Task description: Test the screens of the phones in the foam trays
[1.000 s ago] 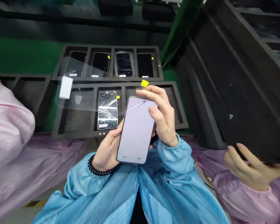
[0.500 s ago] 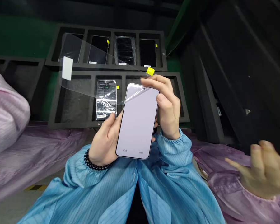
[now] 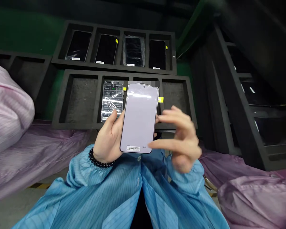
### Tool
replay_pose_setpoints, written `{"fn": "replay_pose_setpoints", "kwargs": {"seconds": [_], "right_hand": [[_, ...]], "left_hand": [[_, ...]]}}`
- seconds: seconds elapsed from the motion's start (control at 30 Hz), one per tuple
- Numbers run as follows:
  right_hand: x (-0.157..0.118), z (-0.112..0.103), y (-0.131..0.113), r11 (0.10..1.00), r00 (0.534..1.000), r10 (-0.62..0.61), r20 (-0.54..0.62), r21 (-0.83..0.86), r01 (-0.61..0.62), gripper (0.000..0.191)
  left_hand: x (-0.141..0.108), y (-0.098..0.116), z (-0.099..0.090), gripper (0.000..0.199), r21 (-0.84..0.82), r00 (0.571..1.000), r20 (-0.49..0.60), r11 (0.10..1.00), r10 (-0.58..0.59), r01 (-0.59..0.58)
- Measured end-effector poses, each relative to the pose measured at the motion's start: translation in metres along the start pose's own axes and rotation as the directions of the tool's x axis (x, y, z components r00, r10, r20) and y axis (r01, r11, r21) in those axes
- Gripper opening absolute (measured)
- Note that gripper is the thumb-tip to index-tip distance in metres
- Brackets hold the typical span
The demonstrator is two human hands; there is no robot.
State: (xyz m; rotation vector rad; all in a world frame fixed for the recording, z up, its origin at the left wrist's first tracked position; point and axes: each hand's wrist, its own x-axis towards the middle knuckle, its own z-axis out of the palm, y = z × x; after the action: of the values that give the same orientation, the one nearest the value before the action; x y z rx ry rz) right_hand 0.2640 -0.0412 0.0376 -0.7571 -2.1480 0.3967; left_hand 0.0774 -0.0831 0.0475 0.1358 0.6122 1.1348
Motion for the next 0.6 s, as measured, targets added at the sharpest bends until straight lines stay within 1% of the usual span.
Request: {"fn": "replay_pose_setpoints", "kwargs": {"seconds": [0.07, 0.1, 0.17, 0.23, 0.33, 0.5, 0.6], "right_hand": [[-0.009, 0.008, -0.005, 0.979, 0.982, -0.188, 0.025, -0.074, 0.189, 0.051], [-0.011, 0.012, -0.007, 0.964, 0.969, -0.246, 0.024, -0.098, 0.247, 0.045], [-0.013, 0.018, -0.009, 0.944, 0.955, -0.284, 0.084, -0.147, 0.294, 0.046], [-0.013, 0.022, -0.010, 0.940, 0.951, -0.297, 0.088, -0.149, 0.307, 0.046], [-0.012, 0.023, -0.011, 0.942, 0.949, -0.309, 0.063, -0.113, 0.315, 0.045], [-0.016, 0.027, -0.013, 0.948, 0.949, -0.300, 0.096, -0.083, 0.308, 0.046], [-0.018, 0.028, -0.014, 0.957, 0.958, -0.283, 0.051, -0.055, 0.286, 0.045]], "left_hand": [[0.002, 0.002, -0.001, 0.062, 0.010, 0.998, -0.055, 1.000, 0.016, -0.015], [0.002, 0.002, -0.002, 0.062, 0.015, 0.997, -0.078, 1.000, 0.027, -0.026], [0.002, 0.003, -0.003, 0.060, 0.028, 0.994, -0.099, 0.998, 0.054, -0.052], [0.002, 0.003, -0.005, 0.057, 0.040, 0.993, -0.090, 0.996, 0.081, -0.077], [0.002, 0.002, -0.006, 0.054, 0.037, 0.993, -0.057, 0.994, 0.107, -0.105], [0.001, 0.004, -0.006, 0.055, 0.002, 0.995, -0.025, 0.995, 0.099, -0.099], [0.001, 0.004, -0.006, 0.056, 0.000, 0.995, -0.006, 0.995, 0.099, -0.099]]}}
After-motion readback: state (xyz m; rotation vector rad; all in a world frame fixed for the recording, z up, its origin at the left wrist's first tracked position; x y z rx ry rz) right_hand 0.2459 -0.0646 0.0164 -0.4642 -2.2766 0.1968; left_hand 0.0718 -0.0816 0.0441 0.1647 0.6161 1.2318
